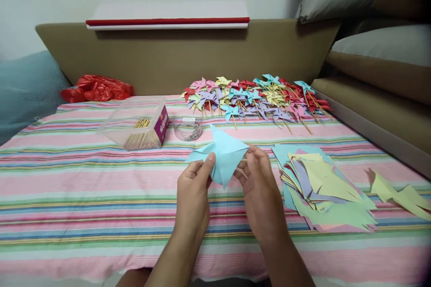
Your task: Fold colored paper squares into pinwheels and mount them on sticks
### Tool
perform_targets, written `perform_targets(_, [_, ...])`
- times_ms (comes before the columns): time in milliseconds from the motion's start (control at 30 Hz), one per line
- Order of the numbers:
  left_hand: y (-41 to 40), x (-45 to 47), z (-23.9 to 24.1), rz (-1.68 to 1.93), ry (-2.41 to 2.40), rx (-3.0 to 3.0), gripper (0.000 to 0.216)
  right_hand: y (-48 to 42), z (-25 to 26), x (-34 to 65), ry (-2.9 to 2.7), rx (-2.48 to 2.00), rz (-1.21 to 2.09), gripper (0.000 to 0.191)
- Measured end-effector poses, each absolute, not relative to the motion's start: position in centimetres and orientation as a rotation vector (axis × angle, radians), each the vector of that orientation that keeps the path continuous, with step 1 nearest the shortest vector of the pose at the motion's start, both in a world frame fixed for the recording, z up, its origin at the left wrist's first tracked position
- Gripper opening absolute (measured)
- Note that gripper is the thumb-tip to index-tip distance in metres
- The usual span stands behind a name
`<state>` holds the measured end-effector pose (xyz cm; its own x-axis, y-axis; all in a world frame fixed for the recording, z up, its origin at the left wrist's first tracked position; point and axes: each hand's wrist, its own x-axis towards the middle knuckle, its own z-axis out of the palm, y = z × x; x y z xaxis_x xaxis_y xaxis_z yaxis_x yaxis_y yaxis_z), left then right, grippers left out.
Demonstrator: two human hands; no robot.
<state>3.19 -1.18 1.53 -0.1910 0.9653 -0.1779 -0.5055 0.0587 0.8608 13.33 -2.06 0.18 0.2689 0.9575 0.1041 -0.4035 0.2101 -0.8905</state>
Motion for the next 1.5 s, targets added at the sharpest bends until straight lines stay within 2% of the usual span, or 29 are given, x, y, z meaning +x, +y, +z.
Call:
perform_targets(100, [-1.1, 2.1, 1.7, 1.479, 1.042, 0.586, 0.033, -2.3, -0.2, 13.8, -1.102, -0.934, 0.776, 0.037])
perform_targets(200, [-1.2, 1.7, 1.9, 1.472, 1.032, 0.577, 0.033, -2.7, -0.3, 14.8, -1.558, -1.024, 0.454, 0.028])
perform_targets(300, [-1.4, 1.8, 2.3, 1.47, 1.024, 0.597, 0.033, -3.0, -0.1, 15.7, -1.735, -1.032, 0.327, 0.02])
perform_targets(500, [-1.5, 2.1, 2.2, 1.446, 1.061, 0.612, 0.034, -2.9, -0.1, 16.4, -1.679, -1.014, 0.326, 0.013])
perform_targets(867, [-1.8, 2.8, 1.7, 1.369, 1.09, 0.766, 0.027, -3.0, 0.3, 16.1, -1.256, -1.179, 0.615, 0.014])
perform_targets(1233, [-2.2, 2.8, 1.8, 1.358, 1.079, 0.798, 0.027, -2.8, -0.1, 14.7, -1.101, -1.235, 0.64, 0.018])
perform_targets(1500, [-2.2, 3.1, 2.1, 1.387, 1.079, 0.799, 0.025, -2.7, -0.5, 14.3, -1.167, -1.2, 0.523, 0.011])
